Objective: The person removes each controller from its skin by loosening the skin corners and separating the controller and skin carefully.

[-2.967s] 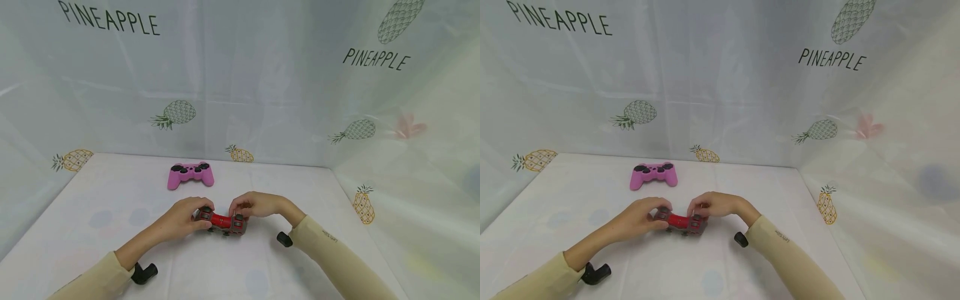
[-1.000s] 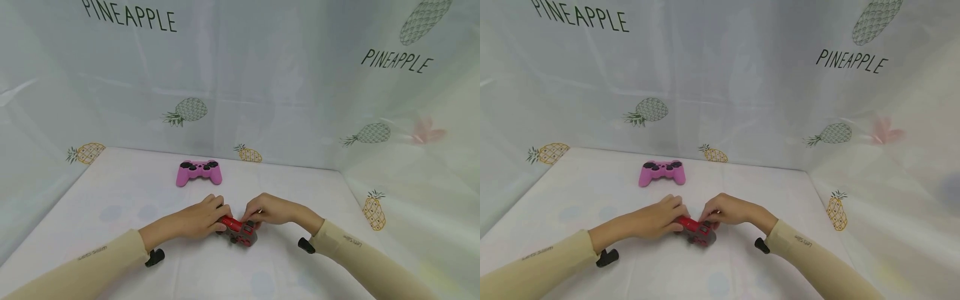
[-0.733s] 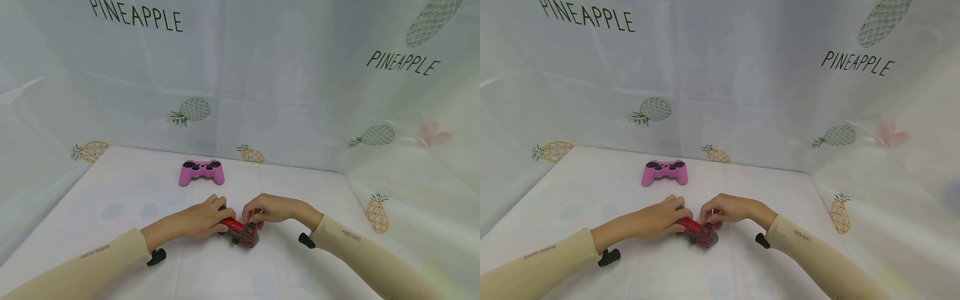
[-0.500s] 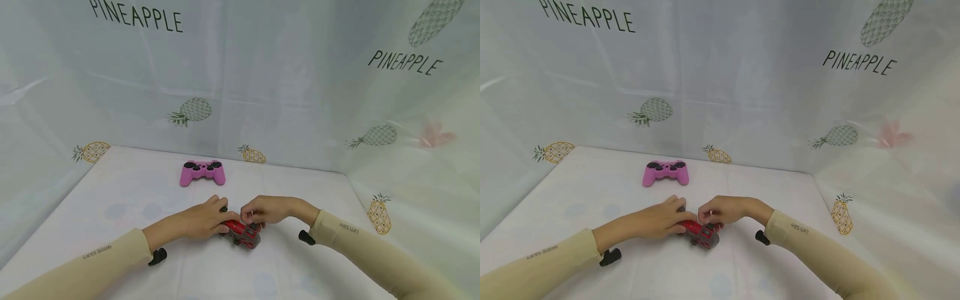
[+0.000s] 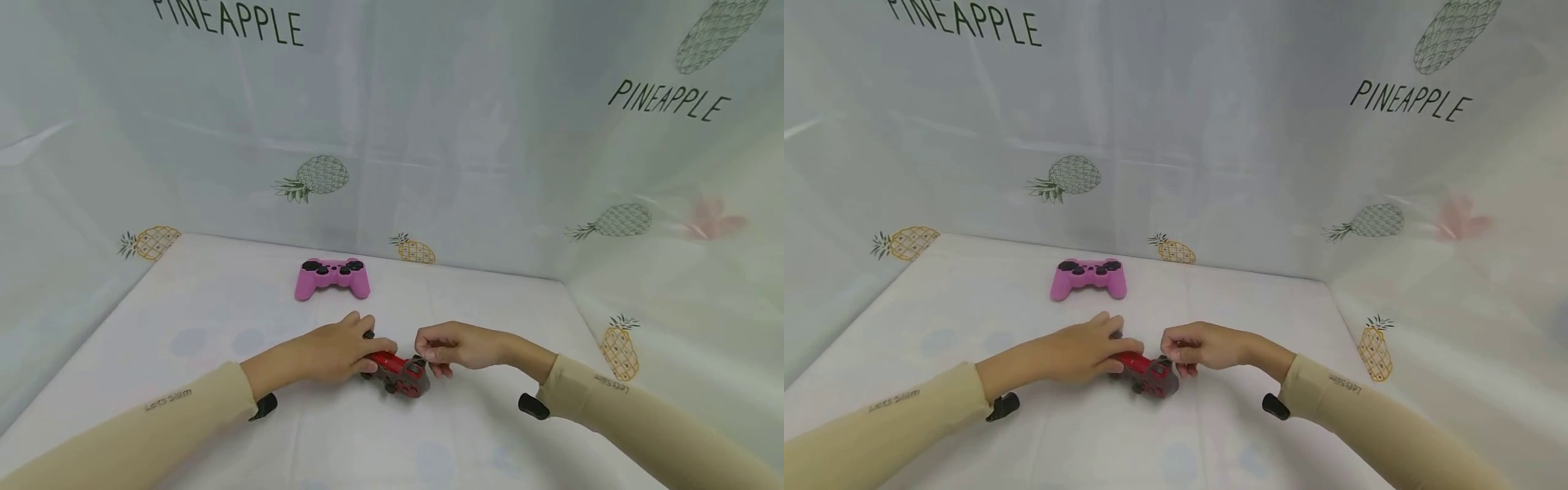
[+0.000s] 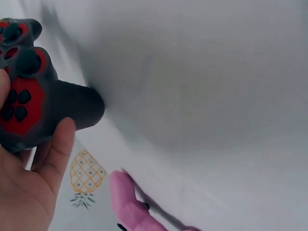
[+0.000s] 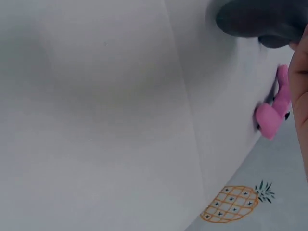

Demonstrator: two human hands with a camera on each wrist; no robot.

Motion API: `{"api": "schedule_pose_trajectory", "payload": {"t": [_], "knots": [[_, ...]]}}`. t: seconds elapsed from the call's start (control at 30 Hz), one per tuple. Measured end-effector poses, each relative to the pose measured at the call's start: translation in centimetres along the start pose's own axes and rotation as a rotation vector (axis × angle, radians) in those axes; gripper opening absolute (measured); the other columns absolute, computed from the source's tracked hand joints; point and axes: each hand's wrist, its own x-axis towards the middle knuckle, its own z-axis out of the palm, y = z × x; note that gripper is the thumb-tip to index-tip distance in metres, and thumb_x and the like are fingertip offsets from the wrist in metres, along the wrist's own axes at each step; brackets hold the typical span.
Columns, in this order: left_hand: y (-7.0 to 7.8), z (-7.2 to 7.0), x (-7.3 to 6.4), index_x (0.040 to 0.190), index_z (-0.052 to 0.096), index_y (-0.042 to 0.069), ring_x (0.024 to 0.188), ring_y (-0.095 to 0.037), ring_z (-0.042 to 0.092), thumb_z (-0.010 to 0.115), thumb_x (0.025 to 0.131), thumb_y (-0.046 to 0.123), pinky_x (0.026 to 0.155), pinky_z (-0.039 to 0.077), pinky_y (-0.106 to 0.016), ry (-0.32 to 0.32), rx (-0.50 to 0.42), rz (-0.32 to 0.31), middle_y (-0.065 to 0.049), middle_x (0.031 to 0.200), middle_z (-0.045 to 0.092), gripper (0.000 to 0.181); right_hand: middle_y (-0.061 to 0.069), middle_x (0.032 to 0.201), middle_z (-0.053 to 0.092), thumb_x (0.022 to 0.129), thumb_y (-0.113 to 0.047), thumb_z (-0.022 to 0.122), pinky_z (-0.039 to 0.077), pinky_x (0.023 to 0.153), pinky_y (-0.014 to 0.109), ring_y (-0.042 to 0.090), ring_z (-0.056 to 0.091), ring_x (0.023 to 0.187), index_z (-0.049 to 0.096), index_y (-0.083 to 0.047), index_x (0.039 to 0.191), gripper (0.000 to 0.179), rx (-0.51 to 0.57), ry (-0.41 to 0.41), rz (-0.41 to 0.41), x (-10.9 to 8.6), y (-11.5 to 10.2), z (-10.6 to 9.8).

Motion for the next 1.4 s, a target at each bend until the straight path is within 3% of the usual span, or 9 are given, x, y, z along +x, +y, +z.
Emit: {"api": "schedule_pose_trajectory", "payload": {"t": [0.23,0.5,0.57,0.83,0.9,1.03,1.23,1.4], "knots": [[0.3,-0.4,0.4,0.148,0.054,0.042,0.097,-0.017,0.042,0.056,0.109,0.046,0.075,0.047,-0.030,0.009,-0.002,-0.019,0.000,0.112,0.048,0.040,0.022,0.096,0.059,0.114,-0.015,0.049,0.060,0.070,0.033,0.042,0.068,0.093,0.054,-0.008,0.101,0.015,-0.016,0.118,-0.053,-1.8,0.8,1.7],[0.4,-0.3,0.6,0.146,0.053,0.043,0.094,-0.016,0.041,0.058,0.108,0.045,0.071,0.046,-0.028,0.049,0.023,-0.009,0.001,0.108,0.048,0.038,0.029,0.096,0.062,0.113,-0.009,0.048,0.059,0.067,0.036,0.038,0.063,0.076,0.054,-0.002,0.108,0.010,0.066,0.283,-0.141,-3.5,2.7,4.7],[0.4,-0.3,0.5,0.145,0.053,0.043,0.094,-0.016,0.041,0.059,0.108,0.045,0.070,0.046,-0.028,0.056,0.013,-0.005,0.002,0.108,0.048,0.037,0.028,0.095,0.062,0.113,-0.010,0.050,0.059,0.066,0.035,0.040,0.065,0.079,0.055,-0.002,0.107,0.010,0.059,0.333,-0.144,-3.4,2.7,5.2],[0.1,-0.2,0.3,0.143,0.054,0.045,0.095,-0.014,0.041,0.061,0.107,0.042,0.072,0.045,-0.029,0.059,-0.042,-0.044,0.005,0.104,0.046,0.036,0.013,0.097,0.069,0.111,-0.021,0.059,0.060,0.070,0.037,0.028,0.067,0.080,0.059,-0.006,0.107,0.015,0.118,0.509,0.058,-1.8,1.9,6.2],[0.1,-0.2,0.3,0.142,0.054,0.044,0.095,-0.015,0.041,0.061,0.107,0.042,0.071,0.045,-0.029,0.058,-0.047,-0.043,0.005,0.103,0.045,0.036,0.012,0.095,0.071,0.109,-0.019,0.062,0.060,0.069,0.039,0.031,0.068,0.079,0.060,-0.006,0.106,0.014,0.109,0.531,0.074,-1.6,1.8,6.1],[0.3,0.1,0.6,0.143,0.054,0.041,0.093,-0.015,0.041,0.060,0.108,0.041,0.069,0.044,-0.030,0.063,-0.070,-0.043,0.005,0.101,0.045,0.035,0.009,0.093,0.073,0.106,-0.011,0.067,0.061,0.065,0.037,0.036,0.071,0.081,0.065,-0.007,0.104,0.005,0.006,0.585,0.054,-1.6,1.6,5.8],[0.5,0.2,1.5,0.141,0.056,0.043,0.093,-0.015,0.042,0.059,0.108,0.042,0.070,0.044,-0.033,0.058,-0.135,-0.097,0.006,0.101,0.047,0.033,-0.005,0.091,0.071,0.099,-0.004,0.074,0.058,0.067,0.026,0.009,0.066,0.077,0.073,-0.013,0.109,0.014,-0.326,0.687,-0.035,-1.8,1.0,4.2],[0.9,0.1,1.9,0.139,0.057,0.043,0.093,-0.016,0.043,0.060,0.108,0.042,0.072,0.045,-0.035,0.046,-0.171,-0.134,0.005,0.103,0.049,0.031,-0.008,0.098,0.072,0.100,-0.010,0.075,0.057,0.073,0.026,0.003,0.064,0.085,0.076,-0.015,0.110,0.011,-0.454,0.604,-0.090,-1.9,-0.7,2.7]]}}
